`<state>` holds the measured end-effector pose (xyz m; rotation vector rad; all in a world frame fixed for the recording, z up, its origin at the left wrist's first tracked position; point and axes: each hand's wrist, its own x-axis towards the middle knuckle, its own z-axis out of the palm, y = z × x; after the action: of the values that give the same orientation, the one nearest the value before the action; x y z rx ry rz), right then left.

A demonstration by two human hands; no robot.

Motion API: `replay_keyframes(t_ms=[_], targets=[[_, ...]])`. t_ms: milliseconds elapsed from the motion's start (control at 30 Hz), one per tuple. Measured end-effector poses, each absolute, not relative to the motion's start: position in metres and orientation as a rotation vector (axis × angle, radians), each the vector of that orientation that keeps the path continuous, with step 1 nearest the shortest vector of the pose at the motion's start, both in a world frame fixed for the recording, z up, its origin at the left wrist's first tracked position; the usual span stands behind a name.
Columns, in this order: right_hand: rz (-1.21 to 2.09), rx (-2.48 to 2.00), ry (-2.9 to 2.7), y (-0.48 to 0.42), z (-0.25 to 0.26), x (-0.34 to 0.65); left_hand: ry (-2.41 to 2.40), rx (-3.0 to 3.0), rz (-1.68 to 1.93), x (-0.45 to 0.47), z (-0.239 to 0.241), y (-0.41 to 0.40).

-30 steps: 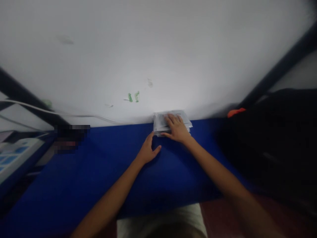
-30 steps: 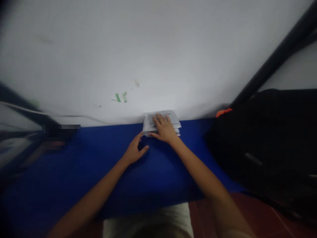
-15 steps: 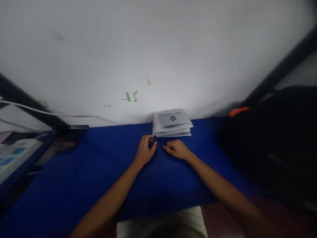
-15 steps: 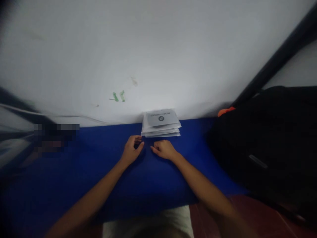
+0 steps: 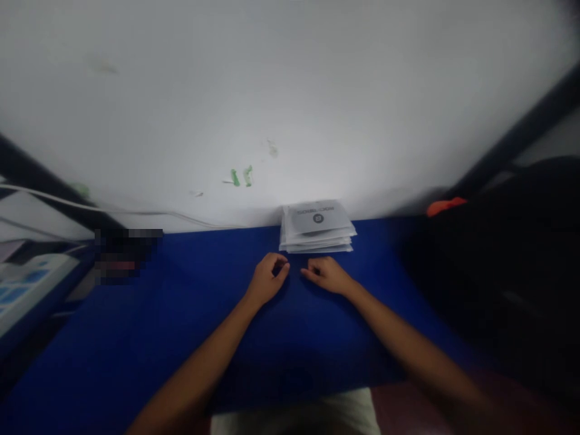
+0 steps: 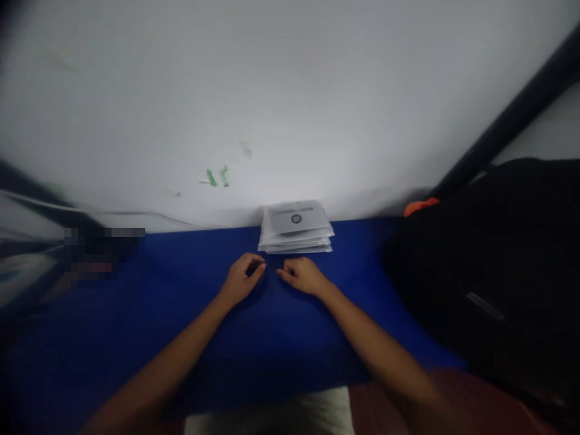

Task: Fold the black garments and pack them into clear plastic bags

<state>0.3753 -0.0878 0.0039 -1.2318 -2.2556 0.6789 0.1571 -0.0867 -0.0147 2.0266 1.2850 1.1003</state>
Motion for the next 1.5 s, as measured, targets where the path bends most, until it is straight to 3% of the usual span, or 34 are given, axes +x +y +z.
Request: replay_keyframes(t_ms=[1500], targets=[[0.733, -1.202, -2.238, -0.0875, 0.0017, 0.3785, 1.259, 2.063, 1.077, 0.1558, -0.0173, -0.0851]])
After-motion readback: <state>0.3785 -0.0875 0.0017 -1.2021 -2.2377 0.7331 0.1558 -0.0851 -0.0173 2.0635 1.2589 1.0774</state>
